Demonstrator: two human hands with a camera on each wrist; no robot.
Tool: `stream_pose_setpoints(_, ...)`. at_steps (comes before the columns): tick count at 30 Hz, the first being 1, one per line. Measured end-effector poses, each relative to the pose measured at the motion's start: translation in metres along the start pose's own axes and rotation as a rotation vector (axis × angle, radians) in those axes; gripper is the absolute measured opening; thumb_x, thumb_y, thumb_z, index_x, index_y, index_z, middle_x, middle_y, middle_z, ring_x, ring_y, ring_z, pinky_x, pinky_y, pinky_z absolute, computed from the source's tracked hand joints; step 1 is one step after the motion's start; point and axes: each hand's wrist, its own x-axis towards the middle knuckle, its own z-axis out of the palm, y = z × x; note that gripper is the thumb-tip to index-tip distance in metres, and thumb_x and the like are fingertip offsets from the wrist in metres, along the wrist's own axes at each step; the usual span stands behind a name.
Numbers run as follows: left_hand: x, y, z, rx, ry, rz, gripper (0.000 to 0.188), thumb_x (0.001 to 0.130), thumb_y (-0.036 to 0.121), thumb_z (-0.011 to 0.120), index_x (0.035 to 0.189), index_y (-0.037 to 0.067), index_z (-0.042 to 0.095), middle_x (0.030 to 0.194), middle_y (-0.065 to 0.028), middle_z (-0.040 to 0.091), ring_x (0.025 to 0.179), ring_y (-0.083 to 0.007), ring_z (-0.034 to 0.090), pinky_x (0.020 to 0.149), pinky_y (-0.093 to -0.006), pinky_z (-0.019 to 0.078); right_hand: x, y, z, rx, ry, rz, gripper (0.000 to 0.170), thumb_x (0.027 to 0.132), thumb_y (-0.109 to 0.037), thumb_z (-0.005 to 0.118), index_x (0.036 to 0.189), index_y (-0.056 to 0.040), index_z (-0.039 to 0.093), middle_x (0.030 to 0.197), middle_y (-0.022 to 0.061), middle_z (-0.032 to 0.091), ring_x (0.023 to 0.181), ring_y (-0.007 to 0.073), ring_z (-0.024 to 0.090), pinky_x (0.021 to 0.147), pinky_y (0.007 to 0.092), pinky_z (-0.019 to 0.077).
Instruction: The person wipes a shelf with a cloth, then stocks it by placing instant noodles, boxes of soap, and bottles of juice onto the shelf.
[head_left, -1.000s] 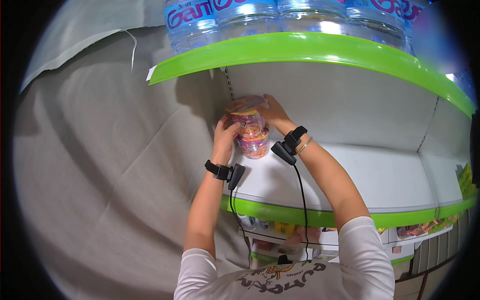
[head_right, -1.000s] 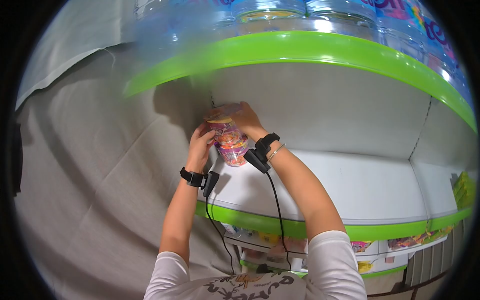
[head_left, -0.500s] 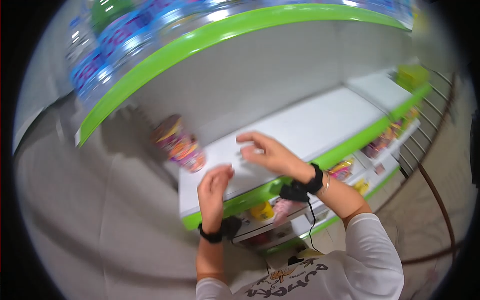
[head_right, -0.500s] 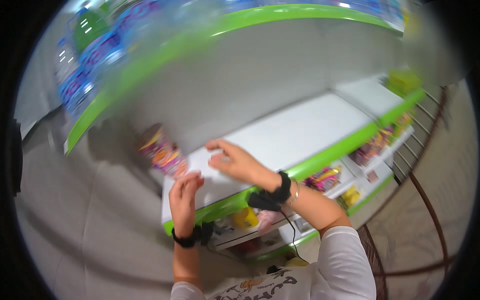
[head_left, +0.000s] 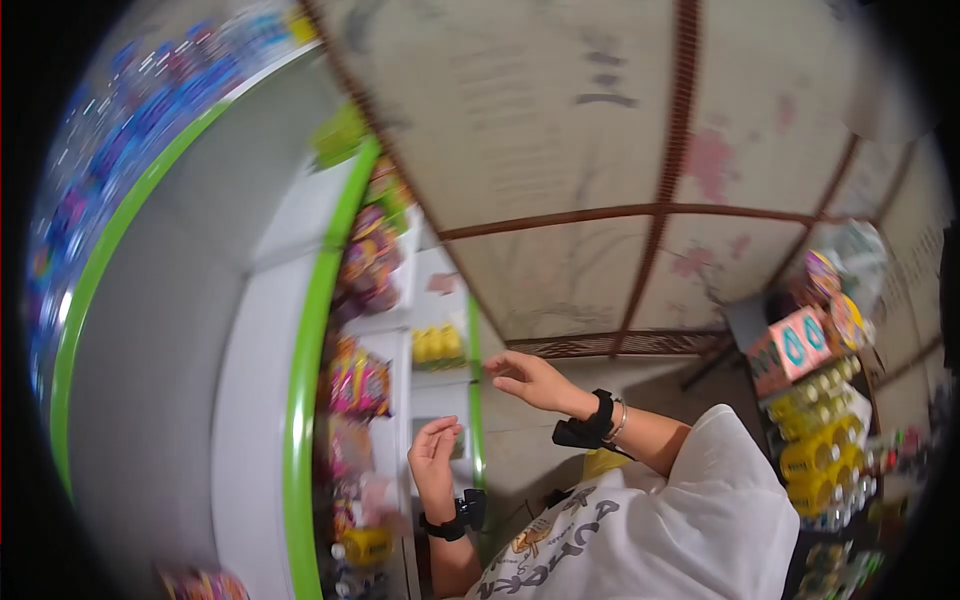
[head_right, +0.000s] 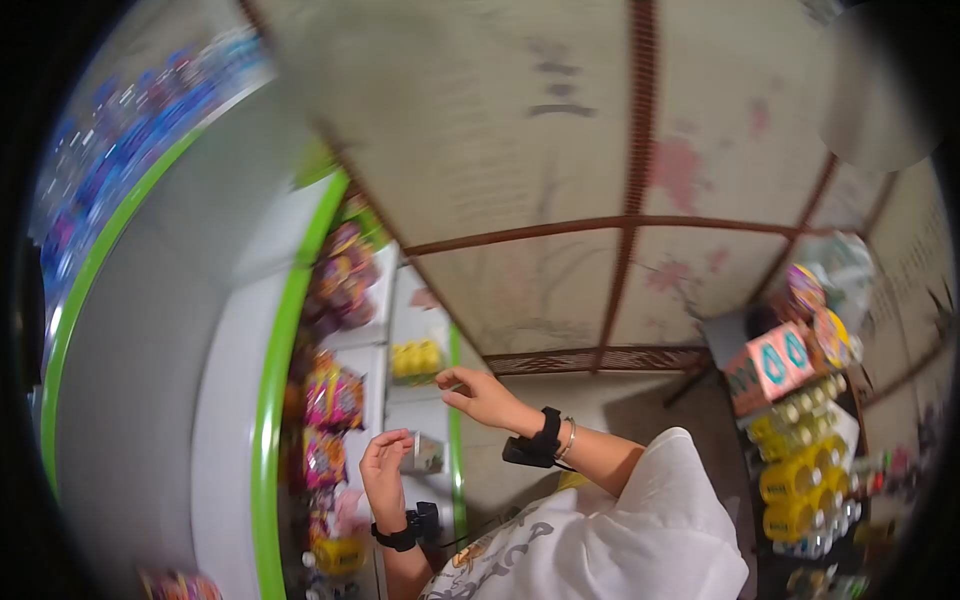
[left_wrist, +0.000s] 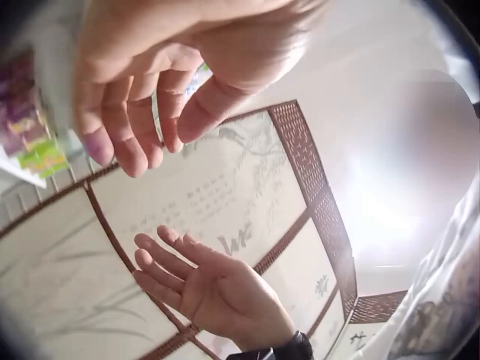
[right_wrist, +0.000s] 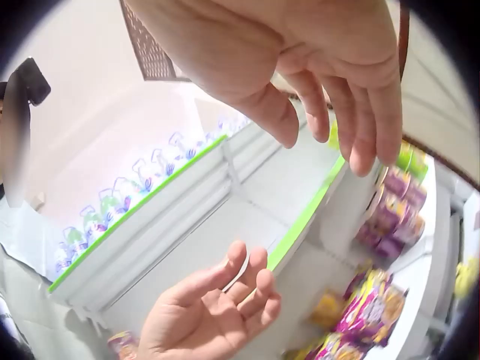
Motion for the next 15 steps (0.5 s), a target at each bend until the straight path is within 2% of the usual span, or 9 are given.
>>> stream_pose_setpoints(2,0.018,-0.016,0.039,-0.028,-0.125,-0.04,0.017,0.085,0.003,0.054,0.1,-0.004,0.056,0.097,-0.0104,0.06,0.088,-0.0159,0.058,0.082,-0.0263,0.0444,-0.021,-0.007,-0.05,-0.076,0.16,-0.018,0.03,0.083,-0.01,0.058,0.109,0.0019,0.051,0.105,0.0118,0.059,0.086,0.0172,0.06,0.075,0.0293,0.0482)
stream_pose_setpoints(6,0.043,-0.037,0.13,-0.018,-0.354,-0.087,0.017,0.084,0.004,0.055,0.099,-0.003,0.056,0.098,-0.0107,0.061,0.087,-0.0164,0.058,0.081,-0.0269,0.0447,-0.07,-0.006,-0.139,-0.106,0.392,0.01,0.031,0.083,-0.012,0.059,0.11,0.0006,0.051,0.104,0.0114,0.059,0.087,0.0164,0.059,0.075,0.0291,0.0481)
stream_pose_setpoints(9,0.058,-0.059,0.219,0.006,-0.548,-0.131,0.018,0.085,0.004,0.054,0.101,-0.003,0.057,0.099,-0.01,0.061,0.086,-0.0143,0.059,0.077,-0.0248,0.0454,-0.118,-0.014,-0.218,-0.103,0.509,0.117,0.031,0.085,-0.01,0.056,0.113,0.0004,0.05,0.108,0.0087,0.056,0.101,0.0153,0.053,0.086,0.0289,0.0437)
stream_pose_setpoints(10,0.06,-0.065,0.251,0.002,-0.618,-0.153,0.017,0.085,0.004,0.054,0.101,-0.002,0.056,0.099,-0.0098,0.061,0.086,-0.0138,0.059,0.076,-0.024,0.0458,-0.131,-0.011,-0.243,-0.045,0.58,0.116,0.031,0.084,-0.011,0.057,0.112,0.0006,0.05,0.107,0.0083,0.056,0.1,0.0152,0.053,0.086,0.0287,0.0438)
stream_pose_setpoints(11,0.062,-0.071,0.282,-0.002,-0.688,-0.176,0.017,0.086,0.004,0.053,0.101,-0.002,0.056,0.099,-0.0097,0.061,0.085,-0.0132,0.059,0.074,-0.0232,0.0462,-0.149,-0.012,-0.269,-0.074,0.682,0.106,0.03,0.083,-0.012,0.059,0.109,0.0002,0.052,0.104,0.0106,0.059,0.093,0.018,0.057,0.081,0.0302,0.0463)
stream_pose_setpoints(15,0.061,-0.089,0.403,0.046,-0.958,-0.214,0.019,0.086,0.005,0.054,0.103,-0.002,0.056,0.1,-0.0092,0.061,0.087,-0.0131,0.059,0.074,-0.0219,0.0467,-0.209,-0.004,-0.37,-0.169,1.086,0.041,0.037,0.082,-0.012,0.06,0.114,0.0019,0.048,0.112,0.0154,0.054,0.102,0.0233,0.054,0.086,0.0327,0.0445)
